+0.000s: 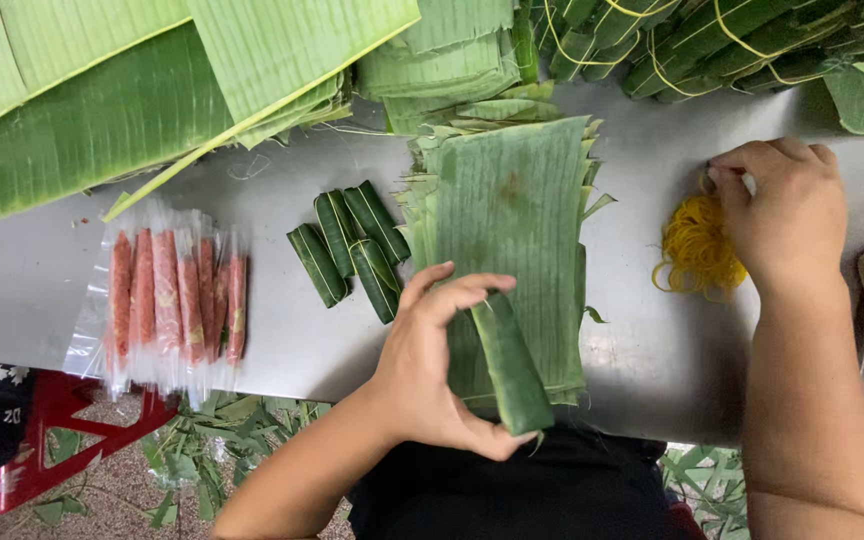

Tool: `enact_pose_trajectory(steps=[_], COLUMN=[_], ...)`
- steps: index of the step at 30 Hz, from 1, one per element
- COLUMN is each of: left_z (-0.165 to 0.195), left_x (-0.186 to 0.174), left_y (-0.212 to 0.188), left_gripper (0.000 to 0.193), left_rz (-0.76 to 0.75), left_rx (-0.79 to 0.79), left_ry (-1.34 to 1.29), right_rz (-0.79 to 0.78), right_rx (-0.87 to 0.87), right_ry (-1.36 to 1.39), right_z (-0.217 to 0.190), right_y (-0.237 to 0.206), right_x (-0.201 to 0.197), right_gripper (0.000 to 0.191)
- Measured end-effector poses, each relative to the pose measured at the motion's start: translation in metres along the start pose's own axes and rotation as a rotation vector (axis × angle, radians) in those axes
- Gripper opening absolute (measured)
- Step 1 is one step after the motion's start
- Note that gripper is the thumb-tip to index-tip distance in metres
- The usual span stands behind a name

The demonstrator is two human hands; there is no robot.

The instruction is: The person places a plastic-wrapped sausage roll on a banana leaf, folds the leaf around it into a tight cylinder, and secures it with a yellow rubber band, setting the finished bundle with others on the table. They repeat this wrapping cycle for several sausage rolls, occasionally stacking finished bundles.

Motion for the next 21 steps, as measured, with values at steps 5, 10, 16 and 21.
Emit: enact_pose_trajectory(steps=[5,10,16,21], left_z=[-0.016,-0.034,-0.039,-0.039], left_x=[0.008,0.029,0.015,0.016], left_y=[0.004,0.002,-0.006,-0.01], left_gripper=[0.108,0.117,0.123,0.124], left_rz=[-0.011,-0.017,0.067,0.107], left_rx=[-0.004,-0.154,-0.208,-0.259], left_ry=[-0.345,-1.149,-1.094,-1.286], right_rz=[-0.04,-0.264,-0.385,-0.191], right_rx=[-0.113,-0.332,-0.424,-0.426], right_ry=[0.244,0.81,1.167,0.811], right_z=[-0.063,-0.161,-0.183,-0.181], right_y=[-0.019,-0.044,-0.044,-0.046], right_x=[-0.011,-0.006,-0.006,-0.008], right_gripper=[0.005,0.01,0.009,0.018])
Point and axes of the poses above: each hand's wrist, its own y-axis towards the middle knuckle, its own x-axis out of the palm, z = x × y, the point moved 6 cm from there along y, towards the middle knuckle, and after that the axes turned 9 degrees about -z, right-handed, at the moved point
